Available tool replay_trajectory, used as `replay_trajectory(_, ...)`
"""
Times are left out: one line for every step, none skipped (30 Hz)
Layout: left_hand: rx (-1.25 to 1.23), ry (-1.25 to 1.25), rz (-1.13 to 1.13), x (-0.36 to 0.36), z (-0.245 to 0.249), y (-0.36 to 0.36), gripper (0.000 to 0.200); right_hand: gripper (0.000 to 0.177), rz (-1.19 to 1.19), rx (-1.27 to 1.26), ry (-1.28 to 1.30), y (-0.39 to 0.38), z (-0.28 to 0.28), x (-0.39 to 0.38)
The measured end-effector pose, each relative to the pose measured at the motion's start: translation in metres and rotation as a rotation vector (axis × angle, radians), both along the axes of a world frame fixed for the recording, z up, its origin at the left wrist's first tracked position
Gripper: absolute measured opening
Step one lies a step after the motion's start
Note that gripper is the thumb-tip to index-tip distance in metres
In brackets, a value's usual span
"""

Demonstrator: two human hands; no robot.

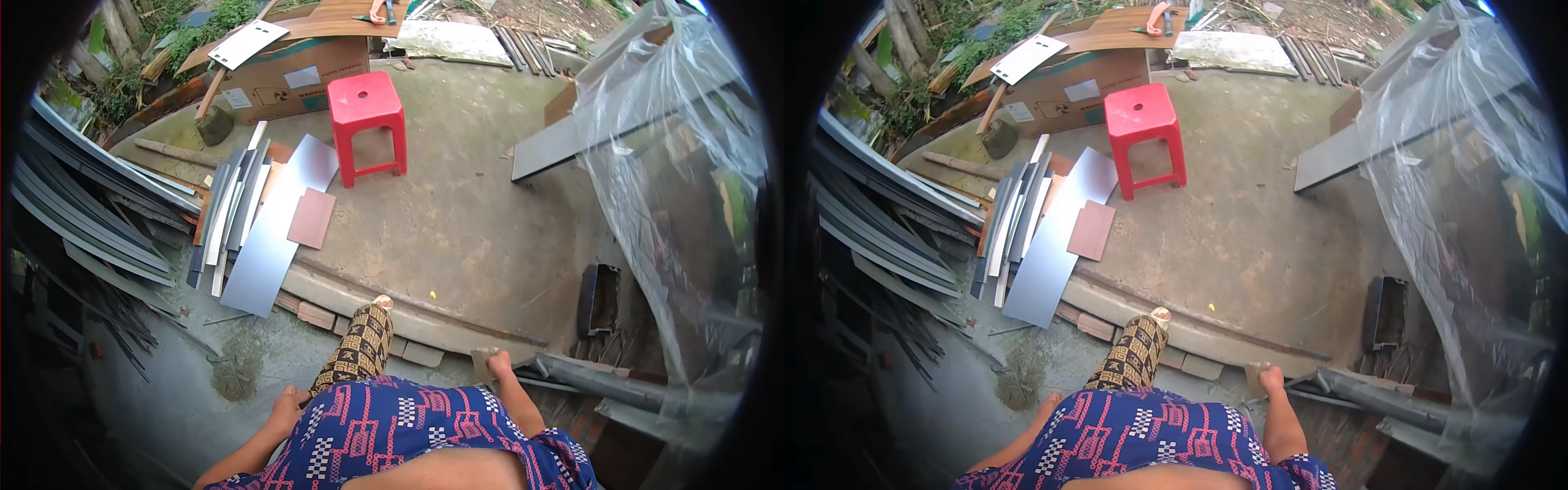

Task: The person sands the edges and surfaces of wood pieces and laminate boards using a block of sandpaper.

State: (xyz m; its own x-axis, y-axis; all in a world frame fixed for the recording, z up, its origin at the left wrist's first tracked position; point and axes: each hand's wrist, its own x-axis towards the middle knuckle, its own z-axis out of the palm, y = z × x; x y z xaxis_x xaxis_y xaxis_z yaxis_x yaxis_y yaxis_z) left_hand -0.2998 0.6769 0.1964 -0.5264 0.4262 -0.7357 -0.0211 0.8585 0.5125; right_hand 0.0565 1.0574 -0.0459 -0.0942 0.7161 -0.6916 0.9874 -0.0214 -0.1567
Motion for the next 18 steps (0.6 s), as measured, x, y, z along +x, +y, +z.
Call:
replay_trajectory(-0.029, 0.005, -0.018, -0.018, 0.014, 0.015, 0.030, 0.035, -0.050, -0.019, 0.034, 0.018, 0.010, -0.009)
replay_trajectory(-0.060, 0.009, -0.058, -0.035, 0.025, 0.028, 0.032, 0.035, -0.108, -0.039, 0.072, 0.033, 0.024, -0.023)
replay_trajectory(-0.093, 0.007, -0.102, -0.047, 0.028, 0.037, 0.034, 0.034, -0.161, -0.059, 0.126, 0.043, 0.034, -0.034)
replay_trajectory(-0.123, 0.009, -0.149, -0.057, 0.034, 0.048, 0.036, 0.034, -0.216, -0.076, 0.185, 0.052, 0.052, -0.050)
replay_trajectory(-0.160, 0.011, -0.149, -0.066, 0.042, 0.060, 0.039, 0.034, -0.271, -0.093, 0.247, 0.062, 0.064, -0.061)
replay_trajectory(-0.197, 0.015, -0.148, -0.073, 0.050, 0.072, 0.042, 0.032, -0.287, -0.094, 0.238, 0.073, 0.055, -0.064)
replay_trajectory(-0.199, 0.003, -0.198, -0.077, 0.051, 0.079, 0.045, 0.028, -0.254, -0.061, 0.248, 0.090, 0.067, -0.068)
replay_trajectory(-0.200, -0.009, -0.248, -0.081, 0.052, 0.087, 0.049, 0.024, -0.217, -0.035, 0.250, 0.098, 0.082, -0.080)
replay_trajectory(-0.178, -0.040, -0.350, -0.088, 0.034, 0.082, 0.052, 0.022, -0.182, -0.010, 0.253, 0.104, 0.099, -0.090)
replay_trajectory(-0.159, -0.072, -0.453, -0.095, 0.027, 0.084, 0.056, 0.025, -0.218, -0.046, 0.253, 0.113, 0.129, -0.109)
replay_trajectory(-0.113, -0.136, -0.445, -0.102, 0.035, 0.096, 0.058, 0.026, -0.213, -0.049, 0.254, 0.124, 0.138, -0.115)
replay_trajectory(-0.068, -0.201, -0.436, -0.110, 0.042, 0.109, 0.060, 0.026, -0.207, -0.053, 0.253, 0.135, 0.144, -0.120)
replay_trajectory(-0.004, -0.206, -0.425, -0.118, 0.045, 0.125, 0.059, 0.028, -0.201, -0.060, 0.252, 0.147, 0.146, -0.125)
replay_trajectory(0.060, -0.212, -0.415, -0.126, 0.048, 0.141, 0.059, 0.029, -0.239, -0.086, 0.296, 0.166, 0.133, -0.120)
replay_trajectory(0.139, -0.168, -0.397, -0.135, 0.032, 0.156, 0.055, 0.030, -0.187, -0.097, 0.278, 0.184, 0.124, -0.121)
replay_trajectory(0.211, -0.135, -0.374, -0.136, 0.017, 0.167, 0.052, 0.030, -0.170, -0.083, 0.282, 0.197, 0.107, -0.120)
replay_trajectory(0.288, -0.101, -0.348, -0.130, 0.010, 0.181, 0.049, 0.031, -0.150, -0.062, 0.283, 0.217, 0.083, -0.115)
replay_trajectory(0.187, -0.002, -0.249, -0.125, 0.015, 0.203, 0.044, 0.032, -0.179, -0.020, 0.248, 0.247, 0.057, -0.115)
